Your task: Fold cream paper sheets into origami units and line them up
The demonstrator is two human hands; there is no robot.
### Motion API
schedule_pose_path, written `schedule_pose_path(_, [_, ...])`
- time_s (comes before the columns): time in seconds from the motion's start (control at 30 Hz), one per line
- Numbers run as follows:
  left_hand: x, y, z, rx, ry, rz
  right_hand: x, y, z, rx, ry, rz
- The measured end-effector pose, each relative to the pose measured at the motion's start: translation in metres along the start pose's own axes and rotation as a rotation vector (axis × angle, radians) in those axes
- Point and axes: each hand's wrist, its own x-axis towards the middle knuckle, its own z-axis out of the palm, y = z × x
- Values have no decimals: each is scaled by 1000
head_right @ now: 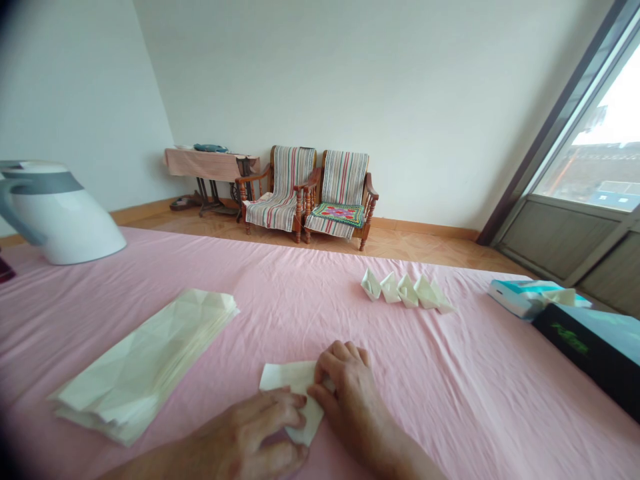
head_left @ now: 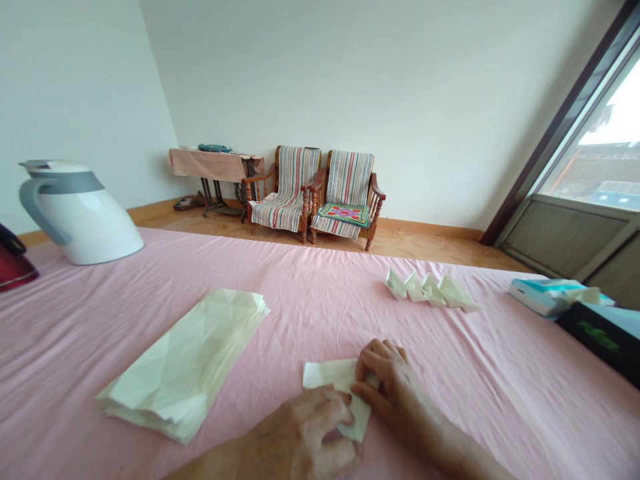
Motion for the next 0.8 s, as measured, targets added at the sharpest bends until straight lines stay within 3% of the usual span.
schedule_pose_path(0.2, [1, -5, -4, -111, -95, -3, -12, 5, 0, -43, 314, -84])
schedule_pose_path(0.27, [2, -7, -5, -143, -121, 1, -25, 0, 0, -22, 352, -130])
schedule_pose_path(0.4, [3, -7, -5, -155, -105, -8, -52, -9, -5, -103, 272, -307])
schedule_pose_path(0.6, [3, -3, -4, -126, -49, -38, -61, -10, -15, -502, 182, -616])
schedule_pose_path(0.8, [5, -2, -6, -137, -65, -27, -61, -10, -14, -631, 150, -646])
